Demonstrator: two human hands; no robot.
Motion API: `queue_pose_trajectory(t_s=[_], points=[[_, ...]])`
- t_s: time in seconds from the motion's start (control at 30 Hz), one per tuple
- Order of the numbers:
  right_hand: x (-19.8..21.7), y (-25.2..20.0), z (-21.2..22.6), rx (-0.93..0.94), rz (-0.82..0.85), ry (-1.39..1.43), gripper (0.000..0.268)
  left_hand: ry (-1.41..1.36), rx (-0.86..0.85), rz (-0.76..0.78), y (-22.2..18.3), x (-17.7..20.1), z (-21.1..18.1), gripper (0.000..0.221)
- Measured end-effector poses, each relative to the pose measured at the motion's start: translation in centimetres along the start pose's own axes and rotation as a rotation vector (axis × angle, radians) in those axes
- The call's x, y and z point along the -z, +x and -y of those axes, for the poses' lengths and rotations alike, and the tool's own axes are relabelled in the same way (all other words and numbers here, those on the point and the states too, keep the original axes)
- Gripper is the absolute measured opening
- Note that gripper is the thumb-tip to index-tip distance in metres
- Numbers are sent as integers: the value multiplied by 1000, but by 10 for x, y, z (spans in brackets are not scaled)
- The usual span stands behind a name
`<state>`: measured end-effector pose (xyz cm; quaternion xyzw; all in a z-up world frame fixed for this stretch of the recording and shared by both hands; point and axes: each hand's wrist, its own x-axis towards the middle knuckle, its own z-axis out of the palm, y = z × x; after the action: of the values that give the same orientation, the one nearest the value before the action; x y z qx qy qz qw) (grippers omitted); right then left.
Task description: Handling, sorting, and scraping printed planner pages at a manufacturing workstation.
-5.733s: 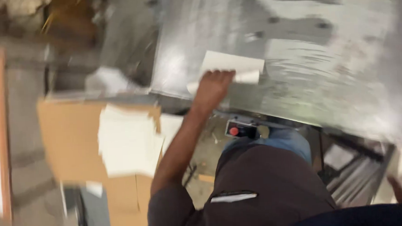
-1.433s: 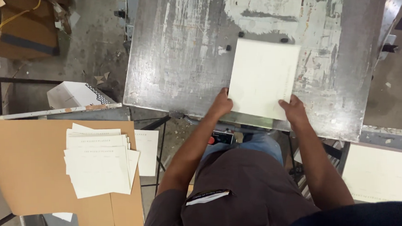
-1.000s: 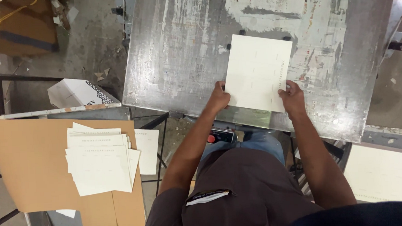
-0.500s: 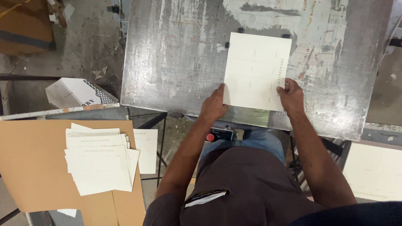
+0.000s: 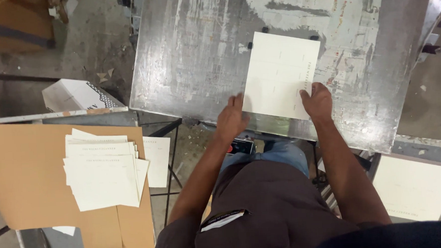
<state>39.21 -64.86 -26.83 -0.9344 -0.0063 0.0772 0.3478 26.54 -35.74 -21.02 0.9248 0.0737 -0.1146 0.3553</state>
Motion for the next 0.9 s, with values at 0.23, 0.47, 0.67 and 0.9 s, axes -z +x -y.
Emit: queue_pose_trajectory(t_s=[0.23,0.47,0.67,0.9], points=[[-7,17,-11,-72,23,-239,55,-276,-190,541,-72,-119,90,27],[-15,16,-50,382,1,-742,47,26,66,767,-125,-280,178,37],[-9,14,-26,447,112,-552,38,40,229,615,-139,-271,158,66],[-5,13,-3,440,94,-616,45,197,186,521,-131,-226,124,58]])
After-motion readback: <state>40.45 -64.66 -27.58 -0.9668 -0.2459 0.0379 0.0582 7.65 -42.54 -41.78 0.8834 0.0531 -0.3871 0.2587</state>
